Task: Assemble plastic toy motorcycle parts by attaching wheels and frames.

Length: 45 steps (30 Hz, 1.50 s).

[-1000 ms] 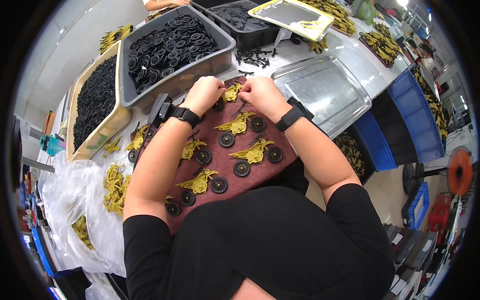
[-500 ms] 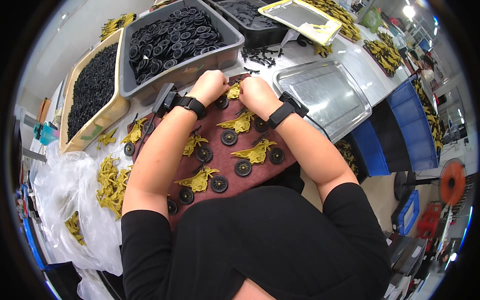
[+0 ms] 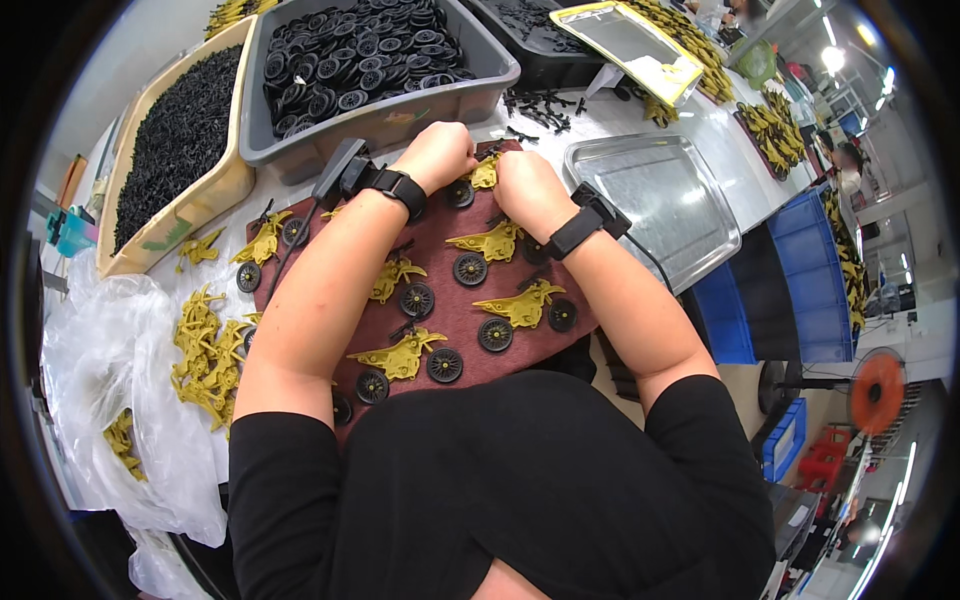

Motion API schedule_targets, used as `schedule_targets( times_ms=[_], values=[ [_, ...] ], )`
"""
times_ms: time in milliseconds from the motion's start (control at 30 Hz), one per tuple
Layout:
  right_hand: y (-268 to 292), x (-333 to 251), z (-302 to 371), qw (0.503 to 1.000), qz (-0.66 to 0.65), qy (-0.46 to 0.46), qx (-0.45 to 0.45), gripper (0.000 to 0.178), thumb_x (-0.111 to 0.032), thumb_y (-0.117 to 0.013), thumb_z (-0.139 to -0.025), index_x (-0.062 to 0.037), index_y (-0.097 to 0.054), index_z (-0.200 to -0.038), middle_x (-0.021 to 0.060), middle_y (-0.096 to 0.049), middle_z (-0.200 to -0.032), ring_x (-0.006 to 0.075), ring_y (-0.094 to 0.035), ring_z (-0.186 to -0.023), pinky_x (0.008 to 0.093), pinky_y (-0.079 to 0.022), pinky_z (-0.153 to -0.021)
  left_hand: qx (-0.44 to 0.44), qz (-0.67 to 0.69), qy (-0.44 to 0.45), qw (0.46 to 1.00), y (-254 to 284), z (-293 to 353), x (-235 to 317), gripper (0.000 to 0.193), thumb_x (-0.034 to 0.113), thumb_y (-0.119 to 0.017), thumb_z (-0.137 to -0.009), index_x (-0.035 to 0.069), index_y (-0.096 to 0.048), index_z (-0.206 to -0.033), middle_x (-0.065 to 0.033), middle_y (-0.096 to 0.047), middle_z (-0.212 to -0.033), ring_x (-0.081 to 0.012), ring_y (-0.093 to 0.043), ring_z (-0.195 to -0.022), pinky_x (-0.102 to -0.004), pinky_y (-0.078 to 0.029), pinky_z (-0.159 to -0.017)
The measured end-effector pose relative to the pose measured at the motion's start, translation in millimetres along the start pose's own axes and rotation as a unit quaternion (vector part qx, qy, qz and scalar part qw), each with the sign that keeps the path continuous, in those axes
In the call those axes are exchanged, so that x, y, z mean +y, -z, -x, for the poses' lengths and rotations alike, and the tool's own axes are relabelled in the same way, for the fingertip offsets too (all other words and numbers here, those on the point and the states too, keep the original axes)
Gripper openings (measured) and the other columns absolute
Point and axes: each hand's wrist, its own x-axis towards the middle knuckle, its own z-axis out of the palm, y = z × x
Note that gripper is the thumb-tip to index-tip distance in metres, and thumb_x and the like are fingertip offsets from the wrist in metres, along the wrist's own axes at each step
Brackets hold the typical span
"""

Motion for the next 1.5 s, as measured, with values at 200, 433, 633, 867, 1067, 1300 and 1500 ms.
schedule_targets(
  times_ms=[200, 433, 633, 867, 1067, 1300, 1500],
  values=[
    [0.3, -12.2, 2.0, 0.996, 0.076, 0.042, -0.028, 0.008, -0.002, -0.057, -0.07, 0.0031, -0.064, -0.069, 0.0229, -0.062, -0.071, 0.0362, -0.063, -0.072, 0.0423, -0.052, -0.069, 0.022, -0.01, -0.009, 1.0, -4.4, -3.1, -6.3, 0.016, 0.017, -0.071, -0.069, 0.004, -0.071, -0.077, -0.0207, -0.065, -0.075, -0.0347, -0.065, -0.076, -0.0395, -0.052, -0.074],
    [9.3, -24.9, 2.7, 0.983, 0.14, 0.102, -0.067, 0.008, -0.001, -0.057, -0.071, 0.0022, -0.065, -0.071, 0.021, -0.064, -0.076, 0.0337, -0.065, -0.076, 0.04, -0.053, -0.071, 0.028, -0.016, -0.012, 0.999, -9.4, -5.5, -9.4, 0.017, 0.019, -0.071, -0.069, 0.004, -0.071, -0.077, -0.0216, -0.064, -0.076, -0.0352, -0.064, -0.076, -0.0399, -0.052, -0.074],
    [14.1, -2.5, -19.4, 0.988, -0.009, -0.049, -0.145, 0.014, -0.012, -0.066, -0.07, 0.0016, -0.069, -0.074, 0.017, -0.065, -0.067, 0.0282, -0.064, -0.062, 0.0368, -0.051, -0.061, 0.036, -0.006, -0.007, 0.999, -10.3, -5.4, -9.5, 0.018, 0.019, -0.072, -0.069, 0.003, -0.071, -0.078, -0.021, -0.065, -0.076, -0.0347, -0.065, -0.077, -0.0393, -0.052, -0.074],
    [12.2, 8.1, -30.1, 0.968, -0.051, -0.127, -0.212, 0.017, -0.013, -0.068, -0.069, 0.0029, -0.068, -0.075, 0.0195, -0.065, -0.068, 0.0287, -0.065, -0.066, 0.0371, -0.051, -0.065, 0.027, -0.01, -0.01, 1.0, -5.4, -4.2, -6.4, 0.019, 0.02, -0.072, -0.069, 0.003, -0.071, -0.078, -0.0212, -0.065, -0.076, -0.0346, -0.065, -0.077, -0.0393, -0.051, -0.074],
    [33.0, -10.7, -13.6, 0.98, -0.105, -0.093, -0.143, 0.02, -0.017, -0.066, -0.077, 0.001, -0.069, -0.086, 0.0123, -0.067, -0.068, 0.0182, -0.064, -0.061, 0.0318, -0.051, -0.061, 0.036, 0.059, -0.025, 0.997, 0.5, 5.6, -21.3, 0.032, 0.029, -0.065, -0.083, -0.002, -0.069, -0.08, -0.0189, -0.064, -0.067, -0.0293, -0.064, -0.064, -0.0371, -0.049, -0.061],
    [32.8, -29.3, 26.9, 0.927, -0.356, -0.029, 0.112, 0.022, -0.009, -0.06, -0.087, -0.0037, -0.067, -0.107, 0.0085, -0.068, -0.082, 0.0128, -0.062, -0.067, 0.0265, -0.049, -0.064, -0.154, 0.583, 0.145, 0.784, 51.4, 49.2, 31.8, 0.04, 0.04, -0.045, -0.097, 0.002, -0.059, -0.093, 0.0012, -0.05, -0.071, -0.005, -0.039, -0.051, -0.0189, -0.029, -0.04],
    [24.1, -40.8, 41.7, 0.853, -0.503, -0.008, 0.138, 0.019, -0.001, -0.062, -0.085, 0.0038, -0.066, -0.102, 0.0109, -0.067, -0.088, 0.0123, -0.064, -0.074, 0.0238, -0.05, -0.068, -0.209, 0.624, 0.125, 0.743, 53.8, 75.0, 39.3, 0.046, 0.049, -0.04, -0.097, 0.006, -0.053, -0.087, 0.001, -0.048, -0.074, -0.004, -0.037, -0.053, -0.0168, -0.025, -0.041]
  ],
)
